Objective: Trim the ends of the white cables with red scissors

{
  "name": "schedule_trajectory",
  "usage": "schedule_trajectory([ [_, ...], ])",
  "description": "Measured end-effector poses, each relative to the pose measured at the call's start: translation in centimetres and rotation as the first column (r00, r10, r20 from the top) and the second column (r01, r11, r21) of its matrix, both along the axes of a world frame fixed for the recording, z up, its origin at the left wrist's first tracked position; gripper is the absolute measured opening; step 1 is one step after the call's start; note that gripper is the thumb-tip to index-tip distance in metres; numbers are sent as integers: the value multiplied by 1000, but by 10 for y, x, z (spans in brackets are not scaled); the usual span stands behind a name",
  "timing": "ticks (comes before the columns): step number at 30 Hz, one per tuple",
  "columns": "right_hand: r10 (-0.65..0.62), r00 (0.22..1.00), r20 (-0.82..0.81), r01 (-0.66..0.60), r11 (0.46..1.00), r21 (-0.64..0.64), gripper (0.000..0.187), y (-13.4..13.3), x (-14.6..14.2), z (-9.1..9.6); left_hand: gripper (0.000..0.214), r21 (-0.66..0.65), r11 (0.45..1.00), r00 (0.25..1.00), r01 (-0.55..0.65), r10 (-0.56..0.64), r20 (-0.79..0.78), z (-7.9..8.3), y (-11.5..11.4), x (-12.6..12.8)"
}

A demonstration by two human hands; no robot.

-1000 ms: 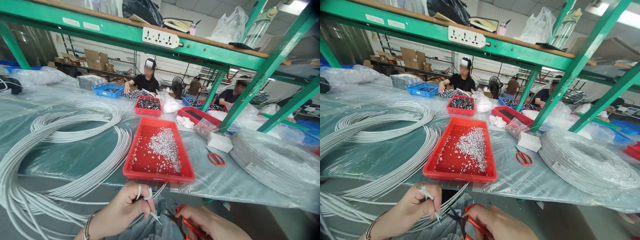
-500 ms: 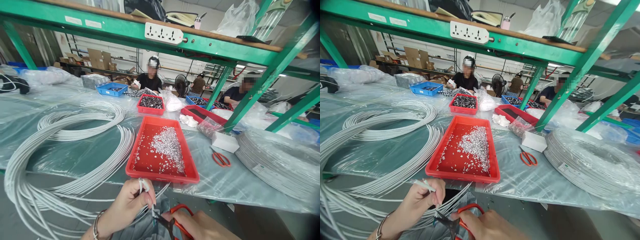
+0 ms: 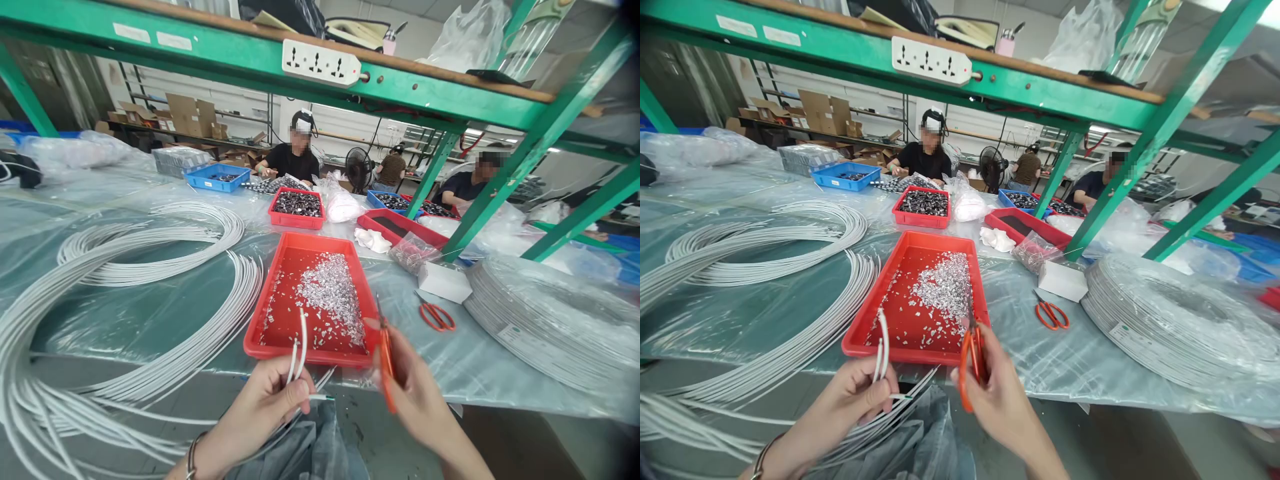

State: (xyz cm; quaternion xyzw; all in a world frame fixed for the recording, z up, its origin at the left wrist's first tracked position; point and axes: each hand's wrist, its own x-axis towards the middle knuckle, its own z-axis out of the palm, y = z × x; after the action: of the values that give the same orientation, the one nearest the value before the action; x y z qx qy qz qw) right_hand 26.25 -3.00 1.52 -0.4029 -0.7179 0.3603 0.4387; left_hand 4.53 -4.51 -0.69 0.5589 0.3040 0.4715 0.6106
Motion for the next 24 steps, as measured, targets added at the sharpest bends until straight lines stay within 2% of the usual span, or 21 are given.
schedule_trajectory([
  [2,89,973,-215,-132,972,-193,48,12,-2,1,45,-8,1000,998,18,-19,-62,-3,-2,3],
  [4,89,958,-271,-168,944,-284,43,17,-6,3,49,8,1000,993,15,-14,-119,-8,-5,4],
  [7,84,952,-295,-164,953,-255,45,13,-15,8,57,-37,998,979,55,-61,-194,-16,-9,6],
  [9,113,930,-349,-194,959,-205,46,7,-22,12,64,-74,991,957,112,-128,-260,-20,-11,7],
  [11,89,916,-392,-168,971,-173,44,1,-29,15,69,-129,978,937,167,-198,-289,-24,-14,9],
  [14,75,890,-449,-179,964,-194,38,-4,-40,13,66,-207,957,958,203,-238,-159,-24,-16,14],
  [17,180,840,-512,-346,905,-248,36,-9,-47,5,57,-178,974,990,143,-141,22,-18,-16,19],
  [18,193,843,-503,-357,899,-253,40,-11,-47,2,55,-155,983,994,103,-95,56,-15,-16,20],
  [22,193,938,-286,-255,946,-200,66,-22,-32,-1,48,-100,991,994,-92,98,53,-4,-14,14],
  [24,246,956,-157,-280,926,-254,67,-27,-21,3,40,-54,980,981,-191,192,21,1,-13,10],
])
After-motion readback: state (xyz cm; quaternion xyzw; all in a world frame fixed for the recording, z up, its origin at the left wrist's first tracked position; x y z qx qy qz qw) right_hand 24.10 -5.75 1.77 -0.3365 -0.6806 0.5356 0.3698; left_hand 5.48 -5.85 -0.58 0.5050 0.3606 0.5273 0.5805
